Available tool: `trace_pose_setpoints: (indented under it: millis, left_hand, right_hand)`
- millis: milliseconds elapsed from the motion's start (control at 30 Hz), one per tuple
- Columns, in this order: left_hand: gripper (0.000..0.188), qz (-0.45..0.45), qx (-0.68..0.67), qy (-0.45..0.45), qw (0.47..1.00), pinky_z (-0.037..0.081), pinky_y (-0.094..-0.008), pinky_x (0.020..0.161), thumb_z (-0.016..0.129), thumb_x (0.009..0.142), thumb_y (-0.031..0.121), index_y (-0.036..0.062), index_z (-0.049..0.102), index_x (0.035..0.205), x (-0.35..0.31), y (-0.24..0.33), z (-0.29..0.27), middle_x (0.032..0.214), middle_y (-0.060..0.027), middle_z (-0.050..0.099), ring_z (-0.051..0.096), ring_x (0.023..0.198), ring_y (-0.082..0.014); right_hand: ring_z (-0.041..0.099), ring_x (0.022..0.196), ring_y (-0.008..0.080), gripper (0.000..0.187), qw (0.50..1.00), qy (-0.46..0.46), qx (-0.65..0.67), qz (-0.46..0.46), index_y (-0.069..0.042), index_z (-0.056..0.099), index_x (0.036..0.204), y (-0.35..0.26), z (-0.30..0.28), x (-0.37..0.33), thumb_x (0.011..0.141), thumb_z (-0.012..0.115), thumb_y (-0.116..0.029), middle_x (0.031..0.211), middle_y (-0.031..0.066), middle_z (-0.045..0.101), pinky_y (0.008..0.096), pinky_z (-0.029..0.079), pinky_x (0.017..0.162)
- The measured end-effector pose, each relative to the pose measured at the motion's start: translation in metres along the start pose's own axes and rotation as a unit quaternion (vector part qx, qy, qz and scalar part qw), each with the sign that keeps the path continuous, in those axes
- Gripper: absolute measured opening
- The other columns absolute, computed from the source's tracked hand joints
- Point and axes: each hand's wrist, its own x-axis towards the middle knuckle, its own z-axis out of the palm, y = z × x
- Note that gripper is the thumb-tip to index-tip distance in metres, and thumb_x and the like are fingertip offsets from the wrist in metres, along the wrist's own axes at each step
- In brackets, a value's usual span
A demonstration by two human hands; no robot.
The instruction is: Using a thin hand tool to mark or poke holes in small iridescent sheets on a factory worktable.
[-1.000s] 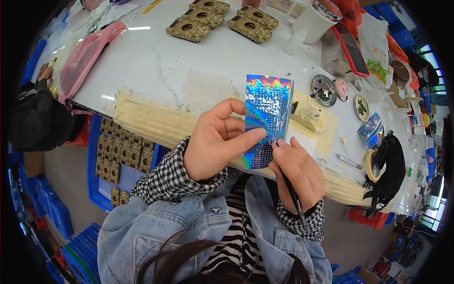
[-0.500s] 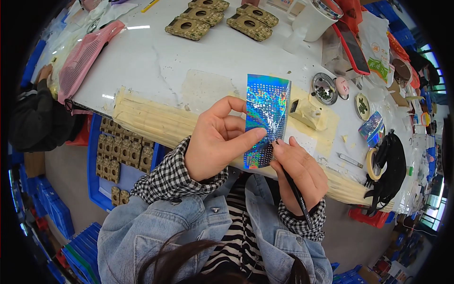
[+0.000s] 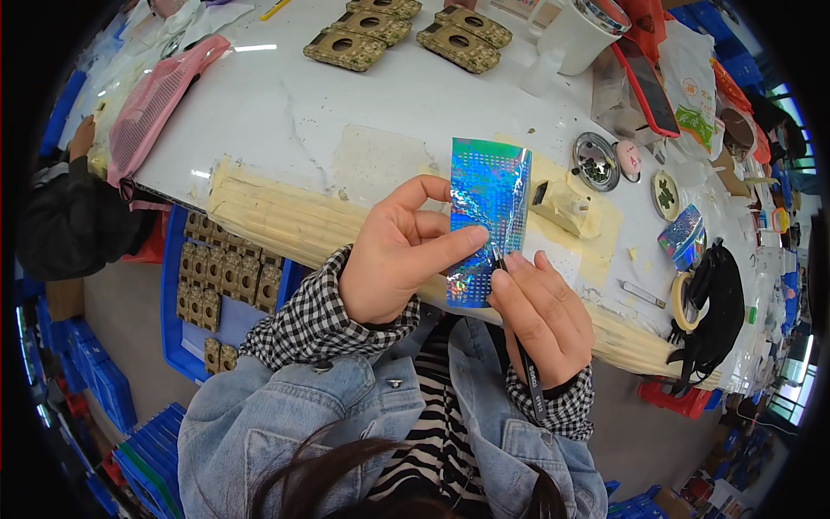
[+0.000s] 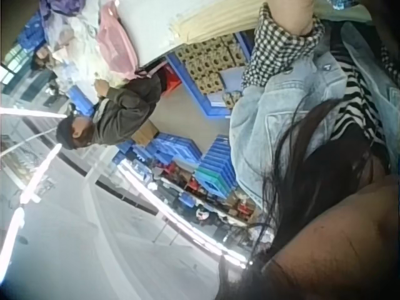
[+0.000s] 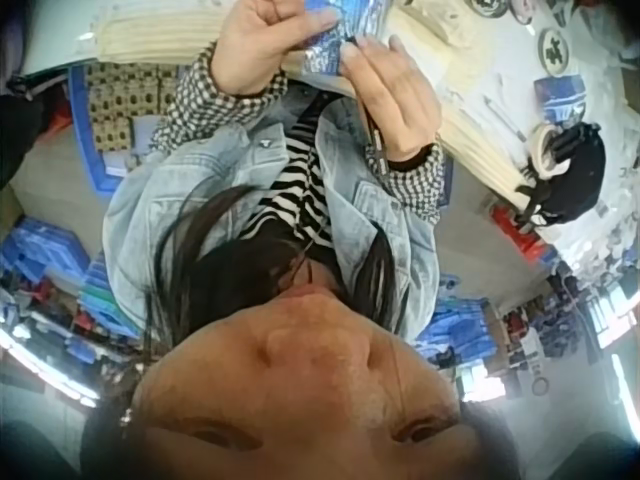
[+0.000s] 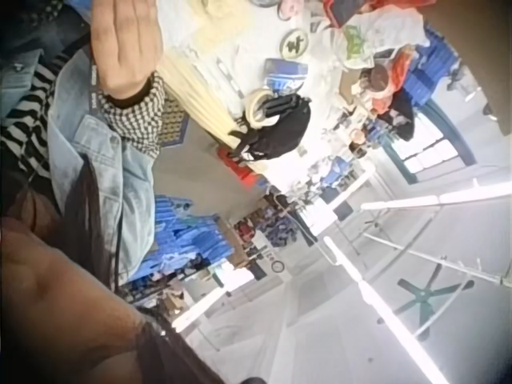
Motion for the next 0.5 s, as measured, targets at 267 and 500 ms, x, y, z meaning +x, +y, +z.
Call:
trace_pose_setpoints:
  millis: [267, 500]
  left_hand:
    - [0.034, -0.009, -0.004, 0.0, 1.0, 0.055, -0.0254, 0.071, 0.063, 0.087, -0.003, 0.0012, 0.044, 0.114, 0.0009, 0.0, 0.0023, 0.092, -0.015, 0.069, 0.067, 0.081, -0.0146]
    - [0.034, -0.006, -0.01, 0.001, 1.0, 0.055, -0.0256, 0.071, 0.063, 0.087, -0.003, 0.0009, 0.044, 0.114, 0.0003, -0.0009, 0.0019, 0.092, -0.015, 0.069, 0.067, 0.081, -0.0149]
  right_hand:
    - [0.067, 0.095, 0.0292, 0.028, 1.0, -0.006, 0.003, -0.001, -0.001, 0.068, 0.105, 0.0014, -0.0019, -0.0014, 0.077, 0.07, -0.006, 0.101, 0.0172, 0.067, 0.0427, 0.055, 0.085]
    - [0.067, 0.096, 0.0302, 0.029, 1.0, 0.0, 0.015, 0.004, -0.002, 0.068, 0.105, 0.0015, -0.0004, -0.0019, 0.076, 0.071, -0.005, 0.101, 0.0171, 0.067, 0.0435, 0.054, 0.086]
